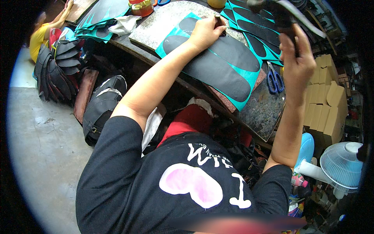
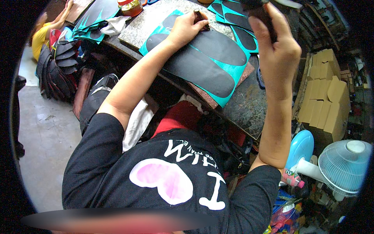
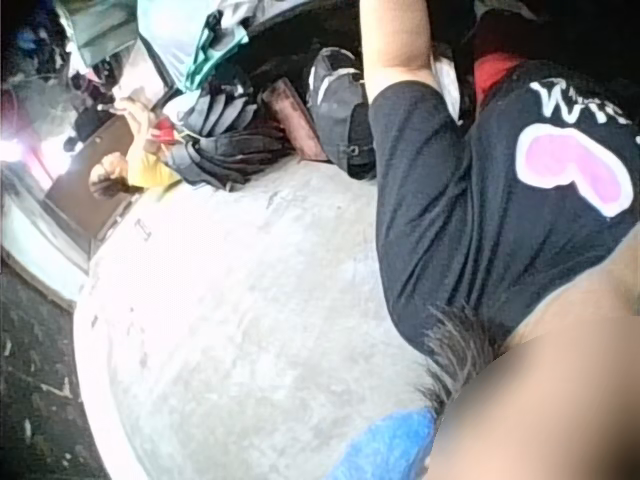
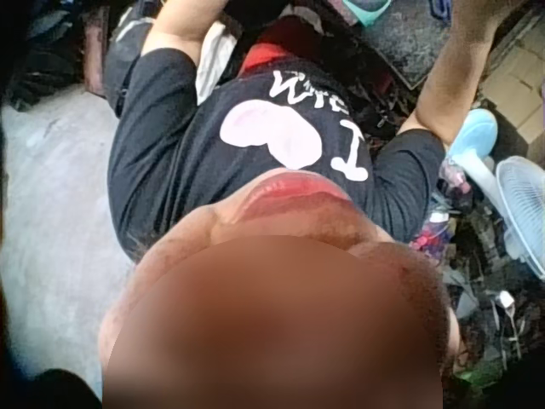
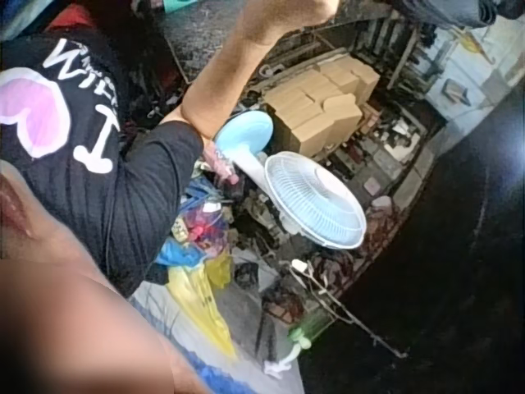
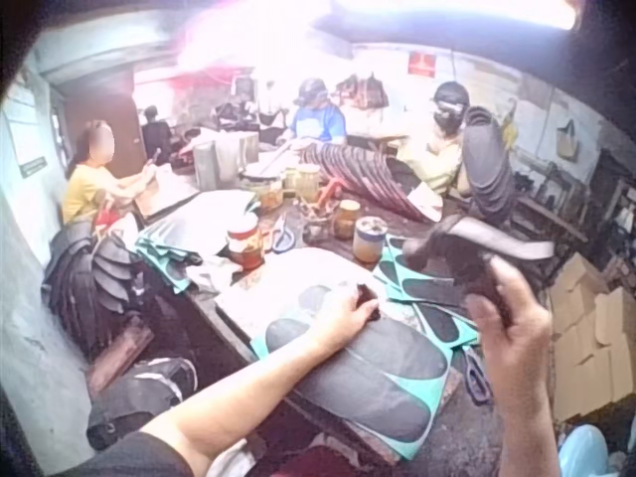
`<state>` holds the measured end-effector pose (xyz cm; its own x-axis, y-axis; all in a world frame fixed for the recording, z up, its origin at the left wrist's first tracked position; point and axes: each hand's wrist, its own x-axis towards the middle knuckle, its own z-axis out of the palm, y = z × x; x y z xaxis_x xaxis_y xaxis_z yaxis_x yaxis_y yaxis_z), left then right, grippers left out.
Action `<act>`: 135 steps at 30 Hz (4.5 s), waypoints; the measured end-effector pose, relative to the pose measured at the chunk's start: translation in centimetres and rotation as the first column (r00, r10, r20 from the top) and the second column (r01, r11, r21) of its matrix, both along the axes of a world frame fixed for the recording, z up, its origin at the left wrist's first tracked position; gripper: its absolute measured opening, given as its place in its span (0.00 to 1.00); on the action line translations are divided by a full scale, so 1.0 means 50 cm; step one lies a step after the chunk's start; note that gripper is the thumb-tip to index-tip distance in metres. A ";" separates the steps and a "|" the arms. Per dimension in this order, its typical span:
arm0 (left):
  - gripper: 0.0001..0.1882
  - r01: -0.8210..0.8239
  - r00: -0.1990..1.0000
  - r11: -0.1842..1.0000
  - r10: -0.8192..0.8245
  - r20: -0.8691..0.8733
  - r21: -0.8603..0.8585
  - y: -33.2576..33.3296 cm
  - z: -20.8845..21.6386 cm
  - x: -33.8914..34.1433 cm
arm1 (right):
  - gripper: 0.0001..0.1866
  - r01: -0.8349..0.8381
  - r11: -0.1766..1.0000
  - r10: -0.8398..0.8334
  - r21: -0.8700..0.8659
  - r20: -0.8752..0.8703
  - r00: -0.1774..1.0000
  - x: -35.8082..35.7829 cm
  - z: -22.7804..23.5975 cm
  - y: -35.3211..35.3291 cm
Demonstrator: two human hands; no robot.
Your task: The person repeatedly hammers a small metal tool along the edges of teal and black shoe insoles placed on a workbench. They handle several insoles one at a time, repositioning them as needed, and continue the hammering motion throughout the clip.
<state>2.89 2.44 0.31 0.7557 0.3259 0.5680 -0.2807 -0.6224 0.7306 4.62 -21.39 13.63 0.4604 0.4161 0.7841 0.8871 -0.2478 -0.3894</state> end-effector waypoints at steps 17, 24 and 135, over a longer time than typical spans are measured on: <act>0.09 0.119 0.993 0.855 -0.106 0.055 -0.505 0.107 0.009 -0.013 | 0.23 0.166 0.881 -0.310 -0.442 -0.275 0.910 0.031 -0.115 -0.015; 0.12 -0.040 0.987 0.960 -0.005 -0.163 -0.275 0.094 -0.008 -0.024 | 0.21 0.066 0.967 -0.117 -0.246 -0.201 0.972 0.025 -0.057 0.033; 0.08 -0.050 0.995 0.981 0.034 -0.093 -0.185 0.022 0.002 0.000 | 0.21 0.062 0.989 -0.069 -0.136 -0.047 0.997 0.026 -0.016 0.009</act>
<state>2.88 3.55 0.39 0.7840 0.4526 0.4248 -0.1856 -0.4821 0.8562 5.93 -20.94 12.85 0.5283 0.4835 0.6980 0.8469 -0.3582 -0.3929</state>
